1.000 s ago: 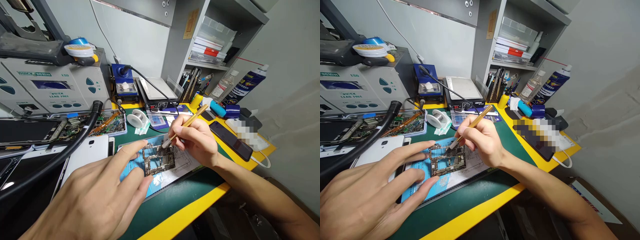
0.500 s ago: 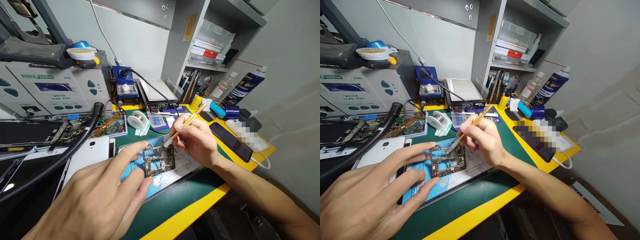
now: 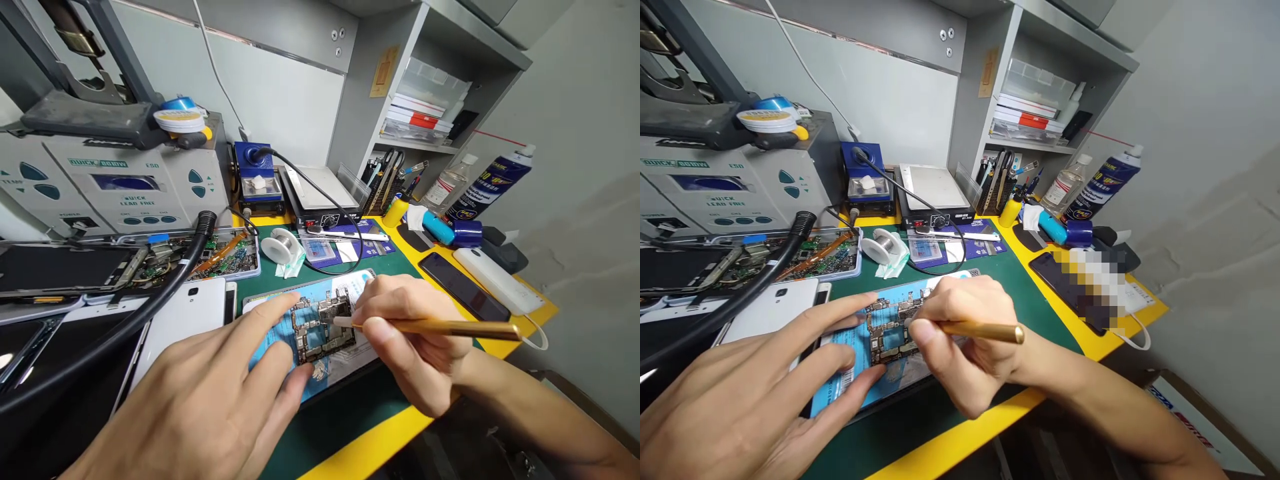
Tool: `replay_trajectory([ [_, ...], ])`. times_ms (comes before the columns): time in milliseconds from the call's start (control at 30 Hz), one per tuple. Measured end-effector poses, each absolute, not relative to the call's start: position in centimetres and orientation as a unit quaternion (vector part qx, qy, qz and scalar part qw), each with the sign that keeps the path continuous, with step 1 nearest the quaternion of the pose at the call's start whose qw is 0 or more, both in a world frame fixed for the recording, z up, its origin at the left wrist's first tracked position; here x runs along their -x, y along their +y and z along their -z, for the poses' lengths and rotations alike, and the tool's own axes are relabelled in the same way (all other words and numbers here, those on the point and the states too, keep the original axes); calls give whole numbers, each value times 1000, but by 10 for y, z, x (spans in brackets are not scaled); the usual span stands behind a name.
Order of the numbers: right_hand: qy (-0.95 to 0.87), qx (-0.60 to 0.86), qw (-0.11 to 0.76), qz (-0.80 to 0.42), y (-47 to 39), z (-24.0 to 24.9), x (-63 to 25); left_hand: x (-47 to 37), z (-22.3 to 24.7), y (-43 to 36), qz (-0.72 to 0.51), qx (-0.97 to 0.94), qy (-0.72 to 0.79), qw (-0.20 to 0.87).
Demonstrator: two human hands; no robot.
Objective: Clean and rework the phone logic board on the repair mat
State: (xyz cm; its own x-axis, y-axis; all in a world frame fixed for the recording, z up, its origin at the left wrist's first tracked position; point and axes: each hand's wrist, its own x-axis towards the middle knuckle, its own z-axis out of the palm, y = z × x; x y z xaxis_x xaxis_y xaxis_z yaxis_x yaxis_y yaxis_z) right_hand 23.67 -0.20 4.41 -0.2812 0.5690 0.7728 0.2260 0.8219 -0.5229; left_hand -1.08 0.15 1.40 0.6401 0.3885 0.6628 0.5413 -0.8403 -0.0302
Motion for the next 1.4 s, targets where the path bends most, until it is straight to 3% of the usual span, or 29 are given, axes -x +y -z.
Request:
replay_trajectory([
  [1400, -819, 283, 485, -116, -7, -53, -235, 4, -27, 2, 337, 902, -237, 129],
])
